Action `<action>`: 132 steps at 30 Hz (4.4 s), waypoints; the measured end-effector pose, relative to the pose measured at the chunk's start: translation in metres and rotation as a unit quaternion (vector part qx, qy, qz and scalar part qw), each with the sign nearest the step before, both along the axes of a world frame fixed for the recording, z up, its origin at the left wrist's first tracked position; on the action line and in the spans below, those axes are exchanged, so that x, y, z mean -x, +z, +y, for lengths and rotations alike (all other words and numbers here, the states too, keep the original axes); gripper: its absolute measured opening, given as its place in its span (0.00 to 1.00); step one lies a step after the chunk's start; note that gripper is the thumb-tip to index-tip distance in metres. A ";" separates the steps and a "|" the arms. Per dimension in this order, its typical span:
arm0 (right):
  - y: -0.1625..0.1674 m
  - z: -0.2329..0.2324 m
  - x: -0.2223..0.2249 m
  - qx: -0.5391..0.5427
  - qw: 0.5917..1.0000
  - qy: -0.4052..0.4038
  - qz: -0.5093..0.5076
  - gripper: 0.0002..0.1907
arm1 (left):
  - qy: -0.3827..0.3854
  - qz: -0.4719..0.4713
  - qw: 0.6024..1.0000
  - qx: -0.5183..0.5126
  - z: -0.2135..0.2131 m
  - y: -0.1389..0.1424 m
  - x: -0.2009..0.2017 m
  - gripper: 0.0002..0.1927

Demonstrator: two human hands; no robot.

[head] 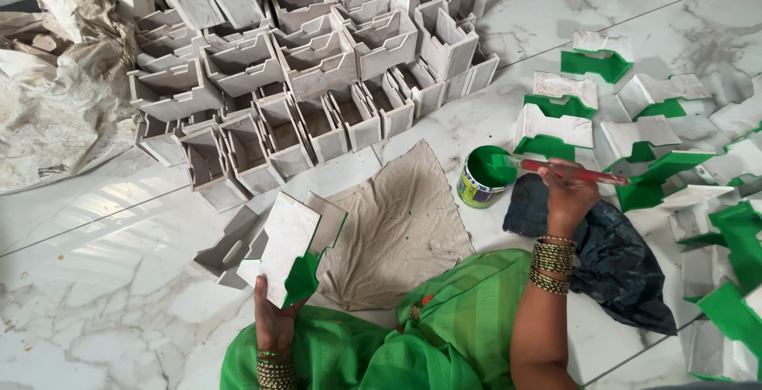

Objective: The person sits on the floor and paints small white stepped pieces green using a paintbrush, dipping the brush into a green paint tin and coating the inner surfaces of each piece one at a time. Finished green pieces are set aside on the floor while unpainted pieces wait in a large pile.

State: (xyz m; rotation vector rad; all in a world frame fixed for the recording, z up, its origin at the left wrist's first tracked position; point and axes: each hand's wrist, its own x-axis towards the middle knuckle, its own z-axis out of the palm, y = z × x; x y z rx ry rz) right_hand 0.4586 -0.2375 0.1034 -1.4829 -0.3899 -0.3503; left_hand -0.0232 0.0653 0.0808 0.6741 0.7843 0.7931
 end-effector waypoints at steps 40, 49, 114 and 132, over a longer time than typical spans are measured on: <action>0.082 0.085 0.265 0.150 0.819 0.403 -0.380 0.15 | -0.073 0.084 0.994 0.021 0.006 -0.037 -0.040 0.48; 0.061 0.099 0.269 0.197 0.782 0.426 -0.411 0.23 | -0.082 0.082 0.993 0.021 0.006 -0.037 -0.044 0.49; 0.098 0.110 0.270 0.265 0.761 0.416 -0.420 0.18 | -0.084 0.100 0.991 0.015 0.007 -0.035 -0.049 0.49; 0.112 0.136 0.268 0.224 0.777 0.427 -0.404 0.17 | -0.094 0.086 0.991 0.038 0.008 -0.030 -0.047 0.52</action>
